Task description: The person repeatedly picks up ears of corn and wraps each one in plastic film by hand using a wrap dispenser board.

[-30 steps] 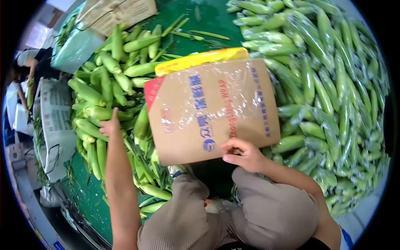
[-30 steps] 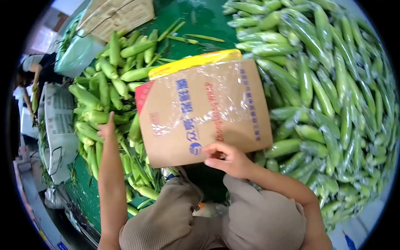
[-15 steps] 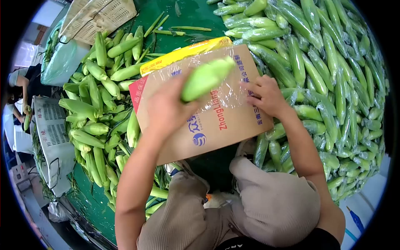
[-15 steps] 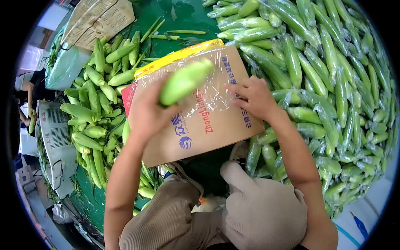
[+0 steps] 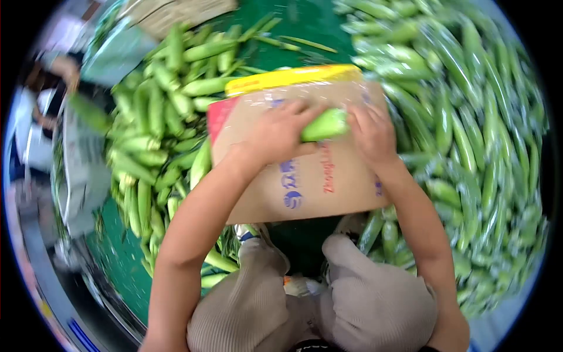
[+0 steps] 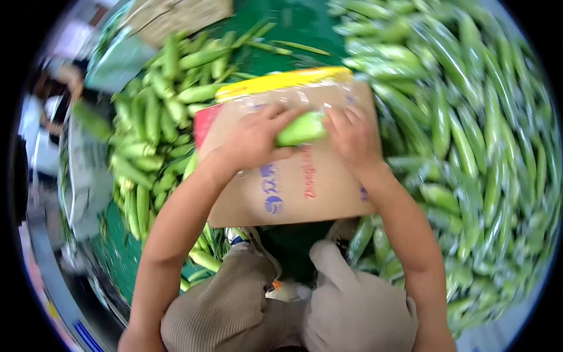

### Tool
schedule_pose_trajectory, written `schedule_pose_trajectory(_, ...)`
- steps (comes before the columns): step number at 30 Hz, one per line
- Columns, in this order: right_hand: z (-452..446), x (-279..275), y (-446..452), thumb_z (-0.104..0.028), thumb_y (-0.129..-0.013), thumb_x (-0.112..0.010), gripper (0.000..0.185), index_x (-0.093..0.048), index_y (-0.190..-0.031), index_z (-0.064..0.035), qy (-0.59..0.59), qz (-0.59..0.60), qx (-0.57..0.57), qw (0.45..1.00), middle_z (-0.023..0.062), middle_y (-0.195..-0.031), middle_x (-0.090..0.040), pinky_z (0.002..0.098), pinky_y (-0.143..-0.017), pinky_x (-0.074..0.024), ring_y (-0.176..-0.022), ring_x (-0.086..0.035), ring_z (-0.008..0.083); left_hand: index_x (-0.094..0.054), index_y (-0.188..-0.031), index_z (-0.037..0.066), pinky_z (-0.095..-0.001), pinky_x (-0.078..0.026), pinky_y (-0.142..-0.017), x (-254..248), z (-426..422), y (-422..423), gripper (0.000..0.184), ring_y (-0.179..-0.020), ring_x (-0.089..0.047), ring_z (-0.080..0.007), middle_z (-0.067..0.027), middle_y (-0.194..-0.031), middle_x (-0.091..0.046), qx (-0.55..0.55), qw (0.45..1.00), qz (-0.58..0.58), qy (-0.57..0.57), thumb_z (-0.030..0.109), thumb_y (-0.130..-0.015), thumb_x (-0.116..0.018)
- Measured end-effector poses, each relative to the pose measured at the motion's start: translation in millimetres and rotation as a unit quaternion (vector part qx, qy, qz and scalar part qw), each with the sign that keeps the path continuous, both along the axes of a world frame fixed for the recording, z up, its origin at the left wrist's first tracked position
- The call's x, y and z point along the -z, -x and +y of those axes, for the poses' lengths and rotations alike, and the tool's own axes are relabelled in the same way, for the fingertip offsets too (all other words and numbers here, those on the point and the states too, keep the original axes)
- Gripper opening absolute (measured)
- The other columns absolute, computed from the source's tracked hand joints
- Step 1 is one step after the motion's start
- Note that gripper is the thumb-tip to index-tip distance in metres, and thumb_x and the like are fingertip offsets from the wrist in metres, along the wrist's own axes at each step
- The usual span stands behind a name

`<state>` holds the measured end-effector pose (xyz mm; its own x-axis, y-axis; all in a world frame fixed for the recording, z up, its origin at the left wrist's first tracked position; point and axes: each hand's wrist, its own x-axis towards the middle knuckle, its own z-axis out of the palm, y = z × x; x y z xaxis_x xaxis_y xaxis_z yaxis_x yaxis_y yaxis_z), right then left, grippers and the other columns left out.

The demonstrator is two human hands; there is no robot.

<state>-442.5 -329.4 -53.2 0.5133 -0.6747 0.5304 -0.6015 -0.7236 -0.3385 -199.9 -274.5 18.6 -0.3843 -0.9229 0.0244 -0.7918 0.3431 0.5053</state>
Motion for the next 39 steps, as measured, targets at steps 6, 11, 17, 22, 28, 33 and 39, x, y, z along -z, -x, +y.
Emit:
schedule_pose_trajectory(6, -9.7, -31.1, -32.6, -0.048, -0.067, -0.087, 0.077, -0.063, -0.129, -0.0085, -0.025, 0.175, -0.083, 0.981, 0.0105, -0.107, -0.062, 0.0465, -0.089, -0.0475, -0.105, -0.058, 0.0331, -0.056, -0.14, 0.007, -0.0445, -0.051, -0.095, 23.9, 10.3, -55.9, 0.075, -0.11, -0.064, -0.0371, -0.0177, -0.119, -0.061, -0.154, 0.988, 0.022, 0.019, 0.039, -0.078, -0.084)
schedule_pose_trajectory(11, -12.3, -10.7, -29.8, -0.05, -0.069, -0.086, 0.07, -0.065, -0.125, -0.0127, -0.05, 0.165, -0.073, 0.982, 0.0079, -0.106, -0.065, 0.0428, -0.088, -0.049, -0.103, -0.061, 0.0287, -0.062, -0.131, 0.005, -0.0441, -0.047, -0.093, 50.6, 93.5, -105.3, 0.085, -0.101, -0.058, -0.0318, -0.0156, -0.109, -0.059, -0.262, 0.958, 0.045, 0.11, 0.054, -0.067, -0.09)
schedule_pose_trajectory(17, -21.6, -19.5, -20.6, -0.046, -0.071, -0.087, 0.07, -0.066, -0.126, -0.0073, -0.077, 0.224, -0.066, 0.969, 0.0148, -0.103, -0.069, 0.0455, -0.087, -0.0524, -0.098, -0.065, 0.0346, -0.077, -0.099, 0.018, -0.0407, -0.044, -0.075, 36.0, 97.2, -90.9, 0.014, -0.083, -0.061, -0.0268, -0.0036, -0.087, -0.065, -0.225, 0.953, -0.119, 0.162, 0.017, -0.085, -0.075)
schedule_pose_trajectory(22, 2.1, -31.4, -3.2, -0.05, -0.071, -0.085, 0.073, -0.063, -0.127, -0.0073, -0.143, 0.229, -0.157, 0.95, 0.0166, -0.096, -0.07, 0.0472, -0.078, -0.0543, -0.089, -0.069, 0.0364, -0.07, -0.106, 0.003, -0.0372, -0.056, -0.073, 58.2, 128.9, -72.5, 0.025, -0.09, -0.073, -0.0254, -0.0119, -0.108, -0.077, -0.396, 0.862, 0.172, 0.267, -0.003, -0.083, -0.076)
schedule_pose_trajectory(28, 53.0, -49.5, -25.1, -0.052, -0.075, -0.082, 0.079, -0.057, -0.135, -0.0071, -0.29, 0.244, -0.22, 0.899, 0.0197, -0.103, -0.071, 0.0485, -0.08, -0.0545, -0.088, -0.069, 0.0385, -0.063, -0.119, 0.008, -0.0483, -0.05, -0.087, 91.3, 154.6, -29.7, 0.03, -0.105, -0.061, -0.0306, -0.013, -0.115, -0.062, -0.204, 0.949, 0.003, 0.241, 0.021, -0.092, -0.068)
schedule_pose_trajectory(33, 31.5, -55.9, -37.3, -0.058, -0.068, -0.084, 0.092, -0.057, -0.138, -0.0062, -0.094, 0.21, -0.131, 0.964, 0.0192, -0.128, -0.061, 0.0488, -0.103, -0.045, -0.117, -0.059, 0.0381, -0.054, -0.144, 0.002, -0.0543, -0.023, -0.125, 30.7, 112.9, -29.9, 0.062, -0.15, -0.038, -0.031, -0.0147, -0.154, -0.052, -0.177, 0.977, -0.034, 0.11, 0.044, -0.098, -0.061)
schedule_pose_trajectory(39, -1.5, -29.8, -86.3, -0.04, -0.067, -0.09, 0.096, -0.048, -0.146, -0.0031, -0.082, 0.213, -0.088, 0.97, 0.0173, -0.134, -0.056, 0.0472, -0.106, -0.0428, -0.124, -0.054, 0.0378, -0.055, -0.145, 0.005, -0.0602, -0.023, -0.123, 2.6, -6.9, -54.2, 0.06, -0.149, -0.039, -0.0312, -0.0134, -0.15, -0.055, -0.255, 0.952, -0.144, 0.09, 0.044, -0.098, -0.058)
